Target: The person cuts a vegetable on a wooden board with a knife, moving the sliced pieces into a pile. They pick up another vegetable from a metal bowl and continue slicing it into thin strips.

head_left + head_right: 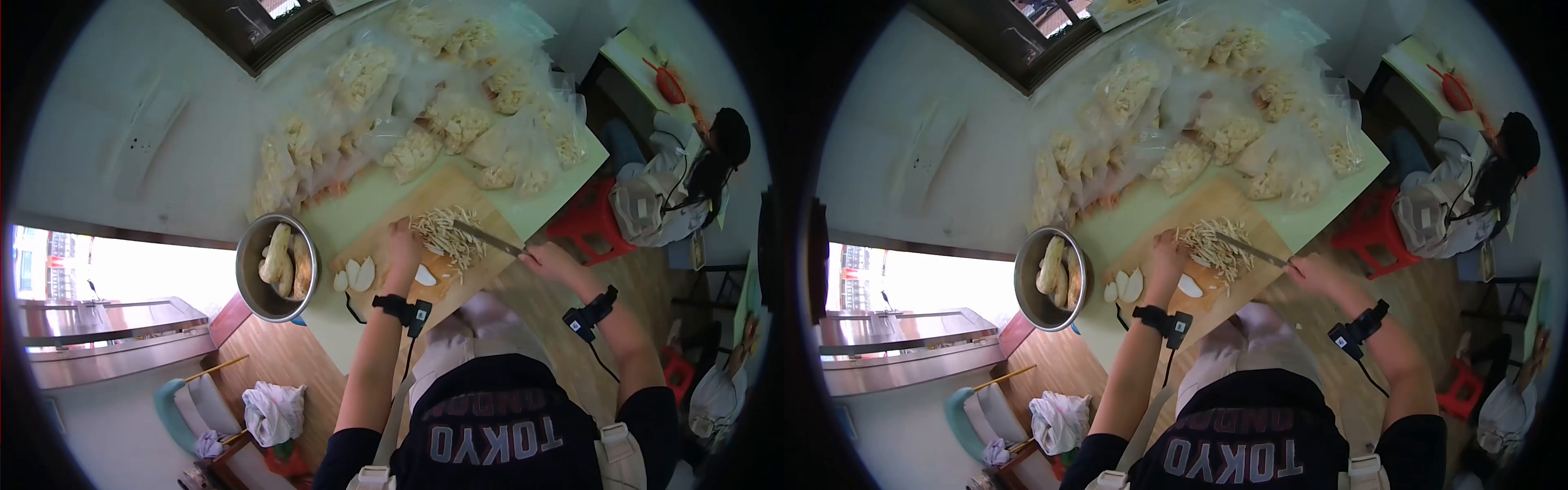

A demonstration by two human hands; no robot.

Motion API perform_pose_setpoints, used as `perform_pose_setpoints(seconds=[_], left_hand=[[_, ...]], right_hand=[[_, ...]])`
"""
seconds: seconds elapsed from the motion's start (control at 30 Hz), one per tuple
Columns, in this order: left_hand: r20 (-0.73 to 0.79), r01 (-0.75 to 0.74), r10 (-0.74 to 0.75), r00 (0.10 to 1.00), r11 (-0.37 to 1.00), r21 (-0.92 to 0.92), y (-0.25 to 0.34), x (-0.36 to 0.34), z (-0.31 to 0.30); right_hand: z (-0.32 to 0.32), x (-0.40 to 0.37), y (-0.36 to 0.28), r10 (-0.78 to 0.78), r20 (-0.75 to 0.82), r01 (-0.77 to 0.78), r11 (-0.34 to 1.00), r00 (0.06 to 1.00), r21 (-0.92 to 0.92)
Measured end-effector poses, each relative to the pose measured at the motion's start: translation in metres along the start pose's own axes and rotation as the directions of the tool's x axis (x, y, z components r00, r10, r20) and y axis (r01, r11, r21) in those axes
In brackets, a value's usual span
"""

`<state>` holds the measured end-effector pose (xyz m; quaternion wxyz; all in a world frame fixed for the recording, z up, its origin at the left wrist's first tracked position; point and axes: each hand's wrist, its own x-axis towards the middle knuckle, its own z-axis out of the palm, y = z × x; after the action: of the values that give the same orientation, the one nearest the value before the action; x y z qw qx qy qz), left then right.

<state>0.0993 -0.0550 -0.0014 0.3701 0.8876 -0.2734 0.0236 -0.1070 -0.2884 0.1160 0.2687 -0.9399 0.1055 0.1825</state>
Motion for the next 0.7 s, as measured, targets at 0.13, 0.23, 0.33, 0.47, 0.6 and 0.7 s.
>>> perform_pose_setpoints(seconds=[0.13,0.23,0.33,0.47,0.6,0.7], left_hand=[[0.292,0.195,-0.196,0.936,0.980,0.032,-0.006,-0.002,-0.006],[0.334,0.251,-0.184,0.924,0.953,-0.169,0.006,0.008,-0.017],[0.204,0.240,-0.203,0.958,0.955,-0.175,-0.006,-0.001,-0.034],[0.211,0.320,-0.311,0.927,0.947,-0.011,-0.012,-0.046,-0.074],[0.261,0.368,-0.350,0.900,0.930,-0.023,-0.011,-0.094,-0.052],[0.053,0.072,-0.079,0.996,0.991,0.114,0.010,-0.101,-0.041]], right_hand=[[0.043,0.010,0.001,-0.201,0.085,0.200,0.980,0.976,0.017],[0.054,0.022,-0.010,-0.208,0.074,0.206,0.978,0.975,0.027],[0.051,0.033,-0.020,-0.056,-0.003,0.056,0.998,0.998,0.012],[0.055,0.039,-0.030,-0.087,-0.032,0.088,0.996,0.996,0.034],[0.082,0.043,-0.045,-0.125,0.028,0.121,0.987,0.992,0.102],[0.094,0.055,-0.045,-0.081,-0.055,0.087,0.990,0.995,0.114]])
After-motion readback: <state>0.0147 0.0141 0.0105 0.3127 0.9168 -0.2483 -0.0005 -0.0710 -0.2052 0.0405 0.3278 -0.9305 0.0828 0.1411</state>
